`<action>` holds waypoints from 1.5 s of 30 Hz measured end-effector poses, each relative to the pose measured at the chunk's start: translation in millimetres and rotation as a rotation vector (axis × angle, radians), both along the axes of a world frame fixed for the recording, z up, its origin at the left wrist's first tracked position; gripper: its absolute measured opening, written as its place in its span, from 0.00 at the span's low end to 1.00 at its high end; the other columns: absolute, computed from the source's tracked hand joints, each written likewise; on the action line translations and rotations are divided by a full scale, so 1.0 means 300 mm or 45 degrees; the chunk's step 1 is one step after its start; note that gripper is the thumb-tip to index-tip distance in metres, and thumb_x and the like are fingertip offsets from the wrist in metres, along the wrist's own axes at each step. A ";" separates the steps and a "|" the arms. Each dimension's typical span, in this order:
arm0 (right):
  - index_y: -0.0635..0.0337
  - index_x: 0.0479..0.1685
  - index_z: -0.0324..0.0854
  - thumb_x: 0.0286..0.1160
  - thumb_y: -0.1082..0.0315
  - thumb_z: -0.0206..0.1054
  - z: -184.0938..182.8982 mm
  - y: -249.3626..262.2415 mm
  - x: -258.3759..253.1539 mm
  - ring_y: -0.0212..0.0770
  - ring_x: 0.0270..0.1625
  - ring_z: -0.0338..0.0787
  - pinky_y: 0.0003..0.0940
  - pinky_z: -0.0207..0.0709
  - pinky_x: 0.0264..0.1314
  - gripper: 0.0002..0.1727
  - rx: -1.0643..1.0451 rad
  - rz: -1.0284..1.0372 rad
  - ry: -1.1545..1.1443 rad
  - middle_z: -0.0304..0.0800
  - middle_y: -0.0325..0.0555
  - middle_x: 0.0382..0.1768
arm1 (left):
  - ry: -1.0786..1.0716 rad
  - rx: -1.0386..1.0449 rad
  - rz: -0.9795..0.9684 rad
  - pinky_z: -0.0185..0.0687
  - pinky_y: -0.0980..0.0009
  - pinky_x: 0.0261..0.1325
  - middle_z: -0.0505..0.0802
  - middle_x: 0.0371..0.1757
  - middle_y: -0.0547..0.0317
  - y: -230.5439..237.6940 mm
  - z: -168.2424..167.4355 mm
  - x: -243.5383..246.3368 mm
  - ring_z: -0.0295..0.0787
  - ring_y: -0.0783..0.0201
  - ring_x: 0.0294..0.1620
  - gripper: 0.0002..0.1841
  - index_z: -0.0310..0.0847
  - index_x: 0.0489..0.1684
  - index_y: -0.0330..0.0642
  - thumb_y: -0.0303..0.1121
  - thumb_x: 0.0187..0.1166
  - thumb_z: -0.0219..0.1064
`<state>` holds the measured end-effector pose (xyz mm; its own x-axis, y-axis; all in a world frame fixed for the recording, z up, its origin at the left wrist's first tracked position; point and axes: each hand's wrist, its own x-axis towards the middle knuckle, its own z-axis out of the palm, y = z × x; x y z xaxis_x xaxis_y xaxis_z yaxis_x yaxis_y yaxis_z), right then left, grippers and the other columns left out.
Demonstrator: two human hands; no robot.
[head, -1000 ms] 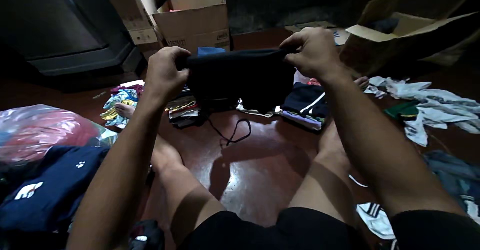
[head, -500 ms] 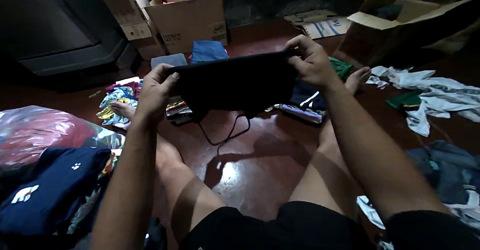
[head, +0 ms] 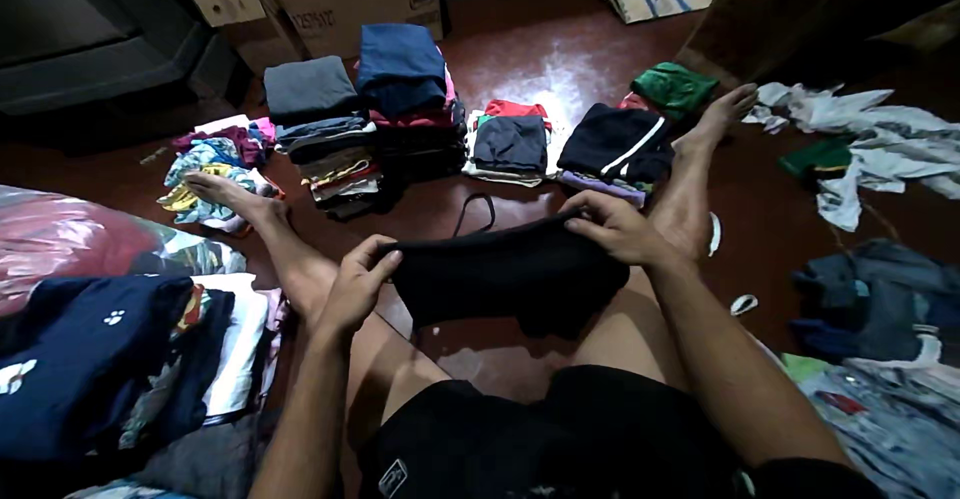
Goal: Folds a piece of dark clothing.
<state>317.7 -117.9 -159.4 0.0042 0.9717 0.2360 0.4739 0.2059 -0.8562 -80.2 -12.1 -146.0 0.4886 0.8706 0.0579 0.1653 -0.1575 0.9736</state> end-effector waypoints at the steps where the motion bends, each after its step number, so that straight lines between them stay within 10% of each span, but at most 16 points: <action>1: 0.56 0.53 0.84 0.80 0.72 0.67 -0.043 0.007 0.007 0.30 0.33 0.87 0.30 0.85 0.39 0.08 -0.079 -0.022 0.053 0.91 0.38 0.37 | 0.022 -0.090 -0.006 0.87 0.75 0.43 0.93 0.39 0.64 0.009 -0.035 0.011 0.88 0.73 0.37 0.07 0.86 0.49 0.45 0.32 0.85 0.61; 7: 0.61 0.58 0.81 0.85 0.67 0.67 -0.308 0.101 0.042 0.40 0.31 0.87 0.42 0.83 0.39 0.11 -0.457 -0.273 0.139 0.90 0.48 0.33 | 0.223 -0.507 0.123 0.90 0.60 0.50 0.92 0.46 0.47 0.132 -0.282 0.139 0.91 0.61 0.41 0.14 0.80 0.62 0.33 0.35 0.92 0.58; 20: 0.56 0.56 0.85 0.79 0.73 0.68 -0.222 -0.051 0.040 0.32 0.28 0.86 0.31 0.83 0.33 0.10 -0.264 -0.169 0.235 0.89 0.40 0.30 | 0.098 -0.430 -0.017 0.90 0.68 0.46 0.93 0.38 0.57 0.056 -0.189 0.078 0.91 0.68 0.36 0.10 0.84 0.53 0.38 0.31 0.90 0.58; 24: 0.57 0.57 0.85 0.80 0.67 0.72 -0.339 0.035 0.066 0.44 0.36 0.90 0.48 0.85 0.43 0.11 -0.303 -0.429 -0.085 0.92 0.49 0.38 | 0.261 -0.531 0.133 0.86 0.65 0.44 0.89 0.41 0.52 0.128 -0.343 0.185 0.86 0.65 0.35 0.13 0.80 0.62 0.36 0.35 0.91 0.59; 27: 0.58 0.64 0.86 0.78 0.63 0.72 -0.432 0.072 0.057 0.61 0.66 0.87 0.67 0.76 0.69 0.18 -0.289 -0.593 -0.413 0.89 0.58 0.62 | 0.407 -0.490 0.291 0.83 0.52 0.65 0.86 0.68 0.40 0.179 -0.469 0.259 0.88 0.50 0.62 0.21 0.71 0.79 0.37 0.34 0.90 0.61; 32: 0.50 0.60 0.90 0.77 0.57 0.73 -0.537 0.013 -0.050 0.62 0.77 0.77 0.67 0.71 0.74 0.16 -0.626 -0.319 -0.578 0.84 0.54 0.70 | 0.914 0.077 0.173 0.73 0.42 0.78 0.82 0.76 0.38 0.086 -0.536 0.337 0.78 0.40 0.76 0.20 0.81 0.73 0.40 0.35 0.87 0.59; 34: 0.52 0.58 0.90 0.77 0.62 0.72 -0.528 0.005 -0.050 0.64 0.76 0.77 0.68 0.71 0.74 0.14 -0.684 -0.355 -0.539 0.84 0.56 0.70 | 1.172 0.124 -0.133 0.62 0.39 0.84 0.75 0.85 0.41 -0.009 -0.462 0.391 0.68 0.40 0.86 0.22 0.77 0.79 0.44 0.38 0.89 0.57; 38: 0.54 0.60 0.88 0.72 0.66 0.76 -0.522 -0.004 0.021 0.66 0.72 0.80 0.67 0.74 0.72 0.17 -0.757 -0.605 -0.458 0.84 0.60 0.68 | 1.252 0.350 -0.514 0.39 0.33 0.91 0.59 0.95 0.56 -0.106 -0.715 0.393 0.45 0.46 0.96 0.27 0.70 0.86 0.62 0.51 0.87 0.56; 41: 0.56 0.67 0.84 0.68 0.62 0.81 -0.556 -0.017 0.059 0.65 0.72 0.82 0.67 0.75 0.73 0.26 -0.965 -0.557 -0.445 0.84 0.63 0.67 | 1.226 0.343 -0.429 0.25 0.26 0.89 0.55 0.97 0.59 -0.040 -0.741 0.382 0.35 0.45 0.98 0.27 0.70 0.86 0.65 0.42 0.86 0.59; 45: 0.58 0.65 0.85 0.75 0.59 0.75 -0.541 -0.010 0.031 0.59 0.63 0.88 0.63 0.78 0.69 0.22 -1.072 -0.483 -0.404 0.90 0.59 0.57 | 1.174 0.417 -0.210 0.36 0.34 0.91 0.64 0.93 0.54 -0.026 -0.664 0.417 0.46 0.45 0.96 0.25 0.76 0.82 0.55 0.36 0.84 0.57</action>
<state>326.9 -120.9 -321.8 0.4073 0.7701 -0.4909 0.6165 -0.6284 -0.4743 44.9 -19.8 -345.2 0.5768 0.7967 -0.1804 0.7882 -0.4848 0.3792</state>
